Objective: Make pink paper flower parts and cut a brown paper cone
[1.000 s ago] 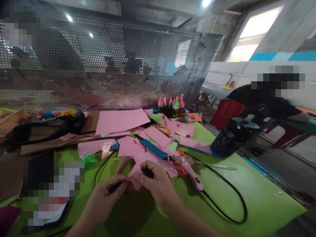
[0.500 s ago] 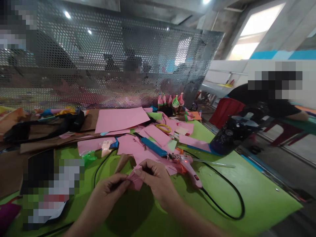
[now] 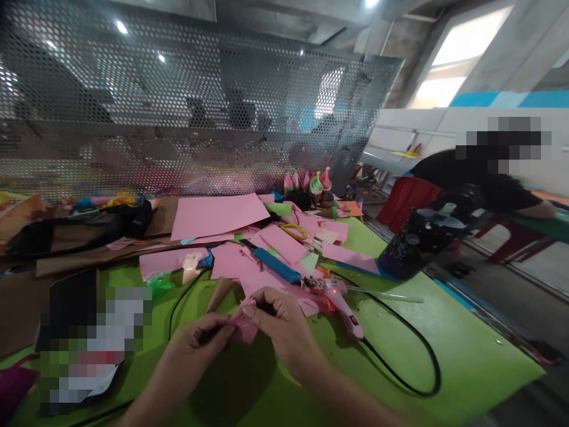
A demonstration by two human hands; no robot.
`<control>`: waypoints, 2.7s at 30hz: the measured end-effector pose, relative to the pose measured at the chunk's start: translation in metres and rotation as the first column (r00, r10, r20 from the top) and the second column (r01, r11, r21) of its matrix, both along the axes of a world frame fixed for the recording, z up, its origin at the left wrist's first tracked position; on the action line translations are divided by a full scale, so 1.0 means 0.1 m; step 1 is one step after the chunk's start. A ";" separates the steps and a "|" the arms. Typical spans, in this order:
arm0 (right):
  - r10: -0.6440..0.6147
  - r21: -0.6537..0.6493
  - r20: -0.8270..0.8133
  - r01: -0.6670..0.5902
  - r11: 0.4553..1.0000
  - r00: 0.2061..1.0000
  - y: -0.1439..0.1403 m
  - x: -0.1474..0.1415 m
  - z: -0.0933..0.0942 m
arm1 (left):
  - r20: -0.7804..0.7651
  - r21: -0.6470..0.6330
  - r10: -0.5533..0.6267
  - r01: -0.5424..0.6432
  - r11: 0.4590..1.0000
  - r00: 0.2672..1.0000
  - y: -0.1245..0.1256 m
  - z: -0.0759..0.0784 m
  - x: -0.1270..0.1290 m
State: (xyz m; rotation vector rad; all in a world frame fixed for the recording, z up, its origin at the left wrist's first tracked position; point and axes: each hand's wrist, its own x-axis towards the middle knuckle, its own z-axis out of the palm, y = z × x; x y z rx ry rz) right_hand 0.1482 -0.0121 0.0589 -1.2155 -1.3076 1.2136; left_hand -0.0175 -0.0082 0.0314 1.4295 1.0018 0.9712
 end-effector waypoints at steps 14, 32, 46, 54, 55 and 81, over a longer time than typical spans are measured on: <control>-0.021 0.047 0.043 0.019 0.999 0.999 0.02 0.02 -0.04 | 0.014 0.003 -0.017 0.017 1.000 1.000 0.00 -0.03 0.00; -0.059 0.016 0.108 0.058 0.998 0.992 0.02 0.03 0.00 | -0.003 -0.035 -0.008 0.007 0.999 1.000 0.02 -0.07 -0.01; -0.065 -0.018 0.104 0.067 0.998 0.993 0.01 0.02 -0.03 | 0.012 -0.075 0.025 -0.024 0.997 1.000 0.03 -0.05 -0.01; 0.073 0.027 0.077 -0.075 0.997 0.994 0.01 0.01 -0.01 | 0.067 -0.064 0.061 -0.057 0.996 0.996 0.03 -0.07 -0.01; 0.091 0.026 0.066 -0.093 0.995 0.994 0.01 0.01 -0.01 | 0.068 -0.055 0.053 -0.049 0.997 0.996 0.03 -0.07 -0.01; -0.143 0.195 0.080 0.126 0.973 0.986 -0.02 0.20 0.12 | -0.276 0.410 0.549 -0.420 0.810 0.789 0.77 0.23 -0.45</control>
